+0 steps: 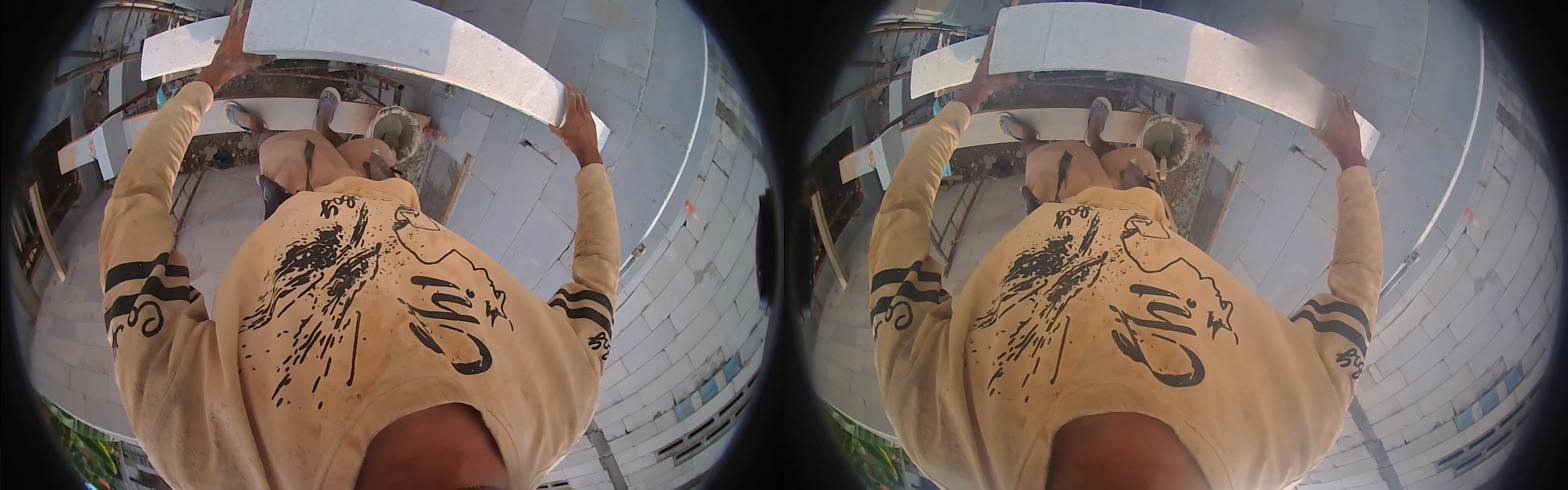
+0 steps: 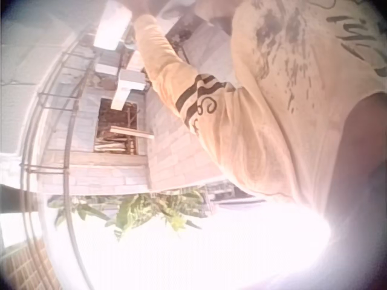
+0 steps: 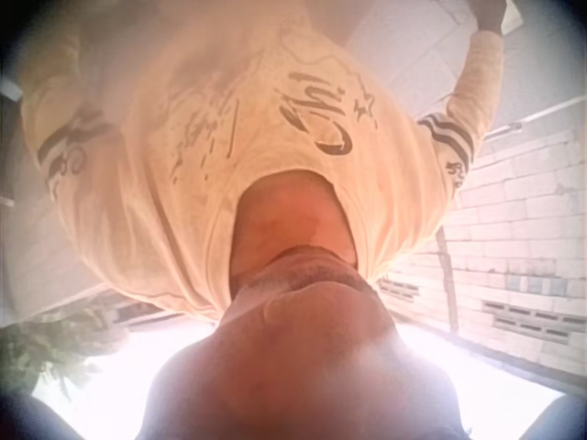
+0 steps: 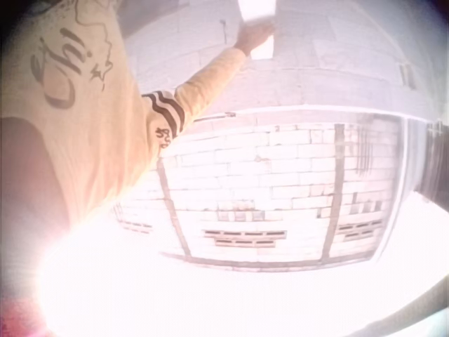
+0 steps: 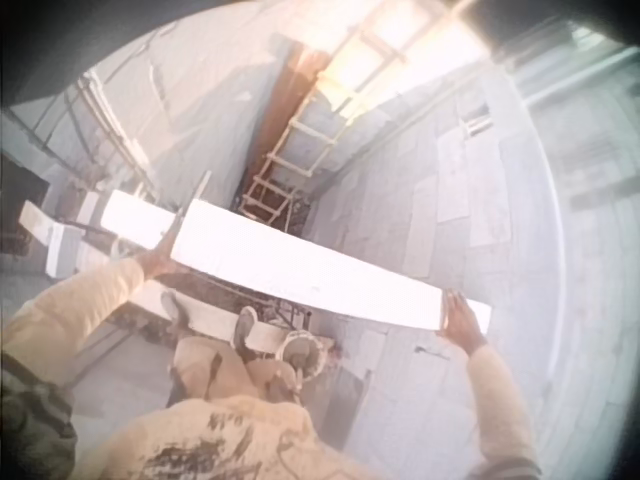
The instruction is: The person applies adhesive to a white styrofoam panel using a trowel, positions the panel on a scaffold, taps it with a hammer, measures it with a tape measure, and cuts it with a hand saw.
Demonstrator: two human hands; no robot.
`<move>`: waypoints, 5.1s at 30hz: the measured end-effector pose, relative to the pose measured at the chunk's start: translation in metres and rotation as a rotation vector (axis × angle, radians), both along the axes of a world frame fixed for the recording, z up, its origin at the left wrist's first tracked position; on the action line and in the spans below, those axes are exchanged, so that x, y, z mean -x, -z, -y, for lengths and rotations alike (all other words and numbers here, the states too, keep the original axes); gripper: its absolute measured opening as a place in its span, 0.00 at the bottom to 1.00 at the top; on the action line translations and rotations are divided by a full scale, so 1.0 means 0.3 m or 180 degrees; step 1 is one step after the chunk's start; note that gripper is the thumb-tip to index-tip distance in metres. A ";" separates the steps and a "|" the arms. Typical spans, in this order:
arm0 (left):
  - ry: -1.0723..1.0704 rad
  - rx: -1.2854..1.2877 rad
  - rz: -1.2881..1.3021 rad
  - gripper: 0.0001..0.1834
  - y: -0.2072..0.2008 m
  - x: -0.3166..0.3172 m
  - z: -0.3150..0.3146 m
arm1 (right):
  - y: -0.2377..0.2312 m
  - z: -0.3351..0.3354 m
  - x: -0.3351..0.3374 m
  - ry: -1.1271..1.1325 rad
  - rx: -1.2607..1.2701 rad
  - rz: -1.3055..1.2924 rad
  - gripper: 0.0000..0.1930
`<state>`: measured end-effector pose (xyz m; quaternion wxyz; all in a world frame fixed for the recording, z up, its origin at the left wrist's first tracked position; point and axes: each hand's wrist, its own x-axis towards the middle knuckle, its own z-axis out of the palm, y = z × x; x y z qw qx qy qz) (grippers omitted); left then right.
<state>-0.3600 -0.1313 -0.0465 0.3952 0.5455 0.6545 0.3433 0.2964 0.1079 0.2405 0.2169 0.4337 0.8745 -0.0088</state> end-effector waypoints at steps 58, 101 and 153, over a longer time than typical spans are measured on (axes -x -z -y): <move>0.1468 -0.1059 -0.2863 0.33 -0.762 -0.887 -0.463 | -0.564 0.603 -1.096 0.3800 -0.2744 -0.0918 0.46; 0.1598 -0.0642 -0.3026 0.38 -0.799 -0.887 -0.456 | -0.106 0.501 0.041 0.2937 -0.1481 -0.2520 0.18; -0.0716 0.0600 -0.0440 0.36 -0.709 -0.182 -0.030 | -0.056 0.564 0.685 0.1235 -0.0375 -0.2616 0.18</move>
